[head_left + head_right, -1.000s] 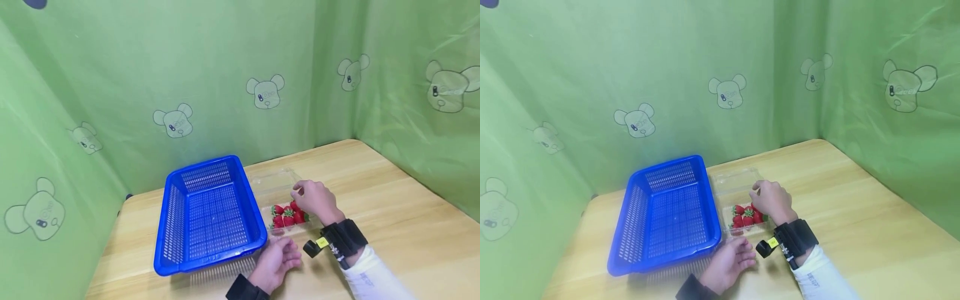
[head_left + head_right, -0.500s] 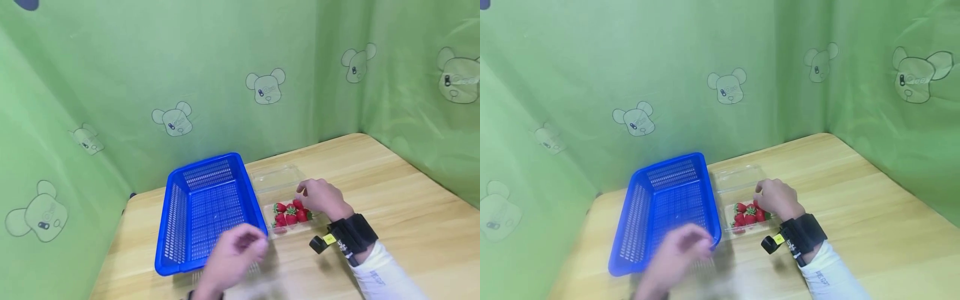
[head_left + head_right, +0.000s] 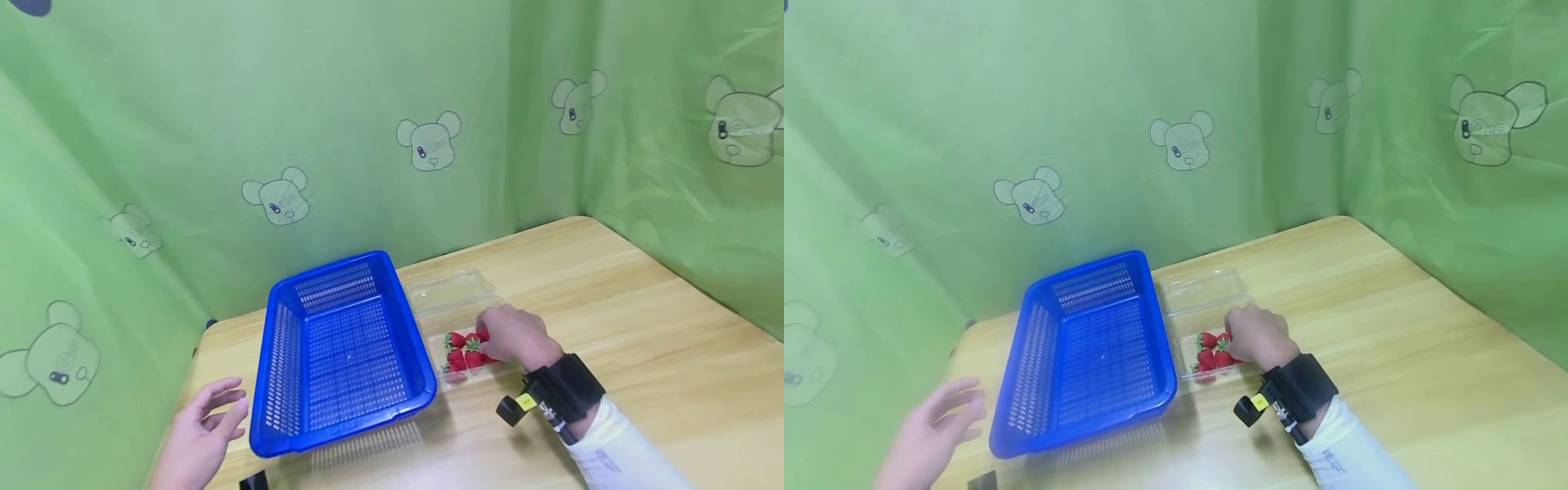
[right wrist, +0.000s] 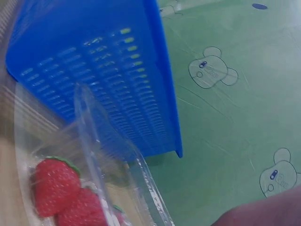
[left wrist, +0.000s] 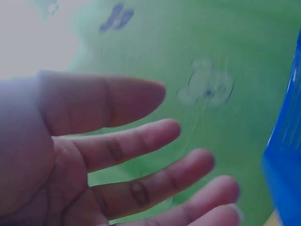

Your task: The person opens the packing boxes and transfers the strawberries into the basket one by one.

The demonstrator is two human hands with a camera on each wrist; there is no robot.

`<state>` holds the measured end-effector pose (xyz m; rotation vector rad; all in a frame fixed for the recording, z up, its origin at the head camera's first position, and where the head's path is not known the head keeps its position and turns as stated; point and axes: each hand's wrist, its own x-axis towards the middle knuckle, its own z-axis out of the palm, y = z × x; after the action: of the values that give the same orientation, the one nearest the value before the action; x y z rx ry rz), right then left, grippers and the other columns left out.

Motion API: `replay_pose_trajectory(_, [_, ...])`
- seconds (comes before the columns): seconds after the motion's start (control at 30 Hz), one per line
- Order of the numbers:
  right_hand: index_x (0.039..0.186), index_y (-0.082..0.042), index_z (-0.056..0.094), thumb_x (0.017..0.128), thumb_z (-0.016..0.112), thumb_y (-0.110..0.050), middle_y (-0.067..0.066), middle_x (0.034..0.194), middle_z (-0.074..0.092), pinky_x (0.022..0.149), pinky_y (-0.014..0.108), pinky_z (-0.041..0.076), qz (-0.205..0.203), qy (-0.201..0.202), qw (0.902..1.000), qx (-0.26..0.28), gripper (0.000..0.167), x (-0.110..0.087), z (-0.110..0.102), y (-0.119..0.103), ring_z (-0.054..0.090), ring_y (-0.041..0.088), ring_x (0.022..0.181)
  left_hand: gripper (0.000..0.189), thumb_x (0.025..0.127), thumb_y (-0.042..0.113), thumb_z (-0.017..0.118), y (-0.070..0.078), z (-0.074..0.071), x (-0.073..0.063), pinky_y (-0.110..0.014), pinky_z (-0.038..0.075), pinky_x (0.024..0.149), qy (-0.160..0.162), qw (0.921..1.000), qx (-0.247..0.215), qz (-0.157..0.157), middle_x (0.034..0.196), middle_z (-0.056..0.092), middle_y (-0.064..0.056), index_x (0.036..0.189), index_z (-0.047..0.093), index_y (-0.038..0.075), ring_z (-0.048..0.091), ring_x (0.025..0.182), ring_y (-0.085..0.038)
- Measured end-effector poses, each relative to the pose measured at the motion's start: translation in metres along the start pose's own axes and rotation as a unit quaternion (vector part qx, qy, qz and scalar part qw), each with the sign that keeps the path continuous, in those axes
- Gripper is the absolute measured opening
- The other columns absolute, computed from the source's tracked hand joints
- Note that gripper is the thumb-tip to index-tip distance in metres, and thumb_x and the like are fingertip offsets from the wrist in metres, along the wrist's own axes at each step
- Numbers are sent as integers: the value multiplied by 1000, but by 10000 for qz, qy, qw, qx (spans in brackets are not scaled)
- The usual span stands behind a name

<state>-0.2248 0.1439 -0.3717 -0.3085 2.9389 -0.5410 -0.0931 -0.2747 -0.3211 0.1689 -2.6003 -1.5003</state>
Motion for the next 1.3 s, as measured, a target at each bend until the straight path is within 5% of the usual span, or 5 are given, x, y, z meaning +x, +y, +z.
replay_pose_trajectory(0.27, [95,-8,71,75,75,-9,3,76,56,54,35,37,-98,12,10000,-12,21,-1,5,-1,51,23,68,33,98,-2,50,-43,-17,4,-35,58,74,-350,9781,-1857,872,112,65,2,125,54,15,68,94,-19])
replay_pose_trajectory(0.67, [57,-16,44,68,60,9,-2,58,30,49,28,23,-178,61,9998,-23,31,2,14,6,37,16,53,37,97,-3,50,-85,-2,26,-32,56,77,-510,9684,-2393,475,117,61,-3,121,57,25,64,96,-16])
replay_pose_trajectory(0.87, [64,-15,57,71,63,6,0,61,43,50,30,29,-213,52,9997,-85,23,3,15,6,44,19,57,40,97,0,52,-88,6,30,-34,56,78,-538,9750,-2151,113,123,53,-13,127,49,26,63,98,-17])
replay_pose_trajectory(1.07, [83,-14,70,76,67,4,3,75,56,53,34,38,-224,-18,9996,-140,19,1,15,5,50,23,64,51,93,-1,56,-88,14,35,-35,54,79,-646,9759,-2072,-236,126,48,-21,140,37,6,64,96,-20])
replay_pose_trajectory(1.3, [87,-13,72,75,70,1,4,83,62,54,36,42,-327,-1,9994,-67,18,4,15,6,52,23,68,50,93,-5,53,-93,14,37,-33,55,78,-861,9677,-2370,-6,114,56,-17,141,36,-1,64,93,-21])
